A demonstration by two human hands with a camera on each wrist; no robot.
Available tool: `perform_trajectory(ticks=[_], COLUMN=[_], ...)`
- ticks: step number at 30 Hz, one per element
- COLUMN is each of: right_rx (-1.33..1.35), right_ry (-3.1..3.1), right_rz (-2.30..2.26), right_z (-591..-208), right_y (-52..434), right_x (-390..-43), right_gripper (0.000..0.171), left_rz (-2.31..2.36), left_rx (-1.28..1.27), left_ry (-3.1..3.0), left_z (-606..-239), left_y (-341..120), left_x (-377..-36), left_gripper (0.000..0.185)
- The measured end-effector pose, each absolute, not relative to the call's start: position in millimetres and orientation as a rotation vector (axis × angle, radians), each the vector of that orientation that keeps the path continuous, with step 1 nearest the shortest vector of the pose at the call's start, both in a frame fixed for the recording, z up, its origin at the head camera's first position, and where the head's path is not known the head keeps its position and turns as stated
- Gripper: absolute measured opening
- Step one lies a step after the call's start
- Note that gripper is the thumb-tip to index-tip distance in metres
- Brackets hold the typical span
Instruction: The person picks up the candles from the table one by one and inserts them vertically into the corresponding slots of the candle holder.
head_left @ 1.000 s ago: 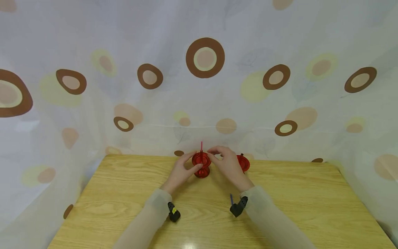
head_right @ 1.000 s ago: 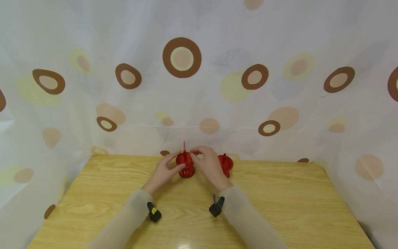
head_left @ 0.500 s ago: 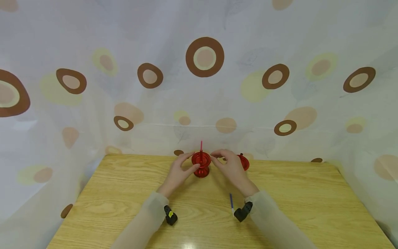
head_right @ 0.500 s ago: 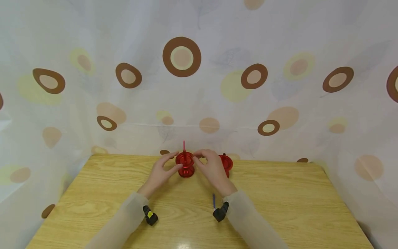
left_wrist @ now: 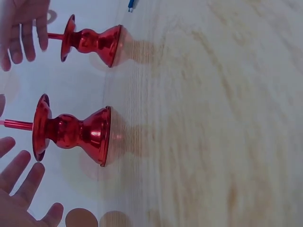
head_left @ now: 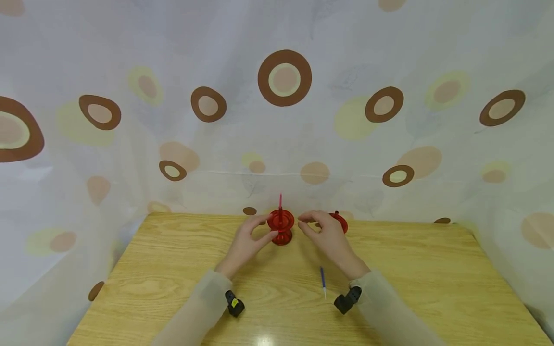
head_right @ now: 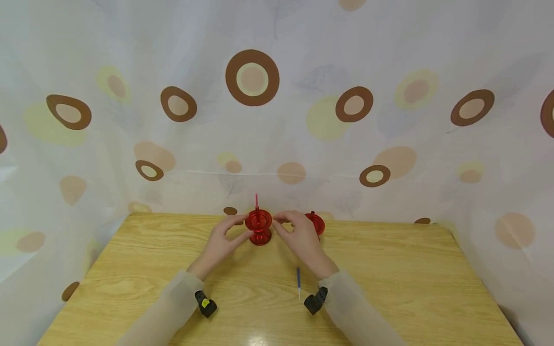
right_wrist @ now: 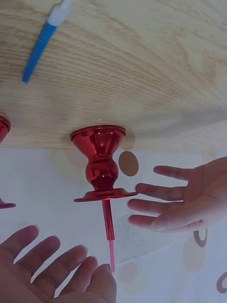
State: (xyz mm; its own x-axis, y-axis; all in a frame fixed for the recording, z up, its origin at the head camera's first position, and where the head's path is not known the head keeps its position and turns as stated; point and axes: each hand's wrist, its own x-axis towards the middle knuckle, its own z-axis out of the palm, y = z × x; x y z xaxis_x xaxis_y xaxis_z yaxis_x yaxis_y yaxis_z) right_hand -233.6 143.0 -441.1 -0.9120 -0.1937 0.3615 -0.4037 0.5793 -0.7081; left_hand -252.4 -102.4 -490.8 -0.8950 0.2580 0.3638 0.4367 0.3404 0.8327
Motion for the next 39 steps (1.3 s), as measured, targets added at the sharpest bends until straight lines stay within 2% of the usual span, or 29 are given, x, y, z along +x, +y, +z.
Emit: perform_trajectory(ticks=[19,31,39], right_rx=[0.519,0.507,0.515], right_ry=[-2.59,-2.585,-2.547], right_rz=[1.197,1.138,1.139], right_z=[-437.7,-446.0,-451.7], right_y=[164.6,176.0,183.6], right_x=[-211.3,-196.3,-188.6], right_gripper=[0.025,0.02,0.019], left_rz=[-1.583,-1.616,-1.628], left_rx=[-0.617,-0.622,-0.638], left_ry=[-2.508,-2.5,-2.512], left_z=[-487.0,-489.5,-487.9], left_y=[-104.0,-101.9,-102.1], left_x=[-234.0,-222.6,-214.3], left_gripper=[0.049,0.042,0.045])
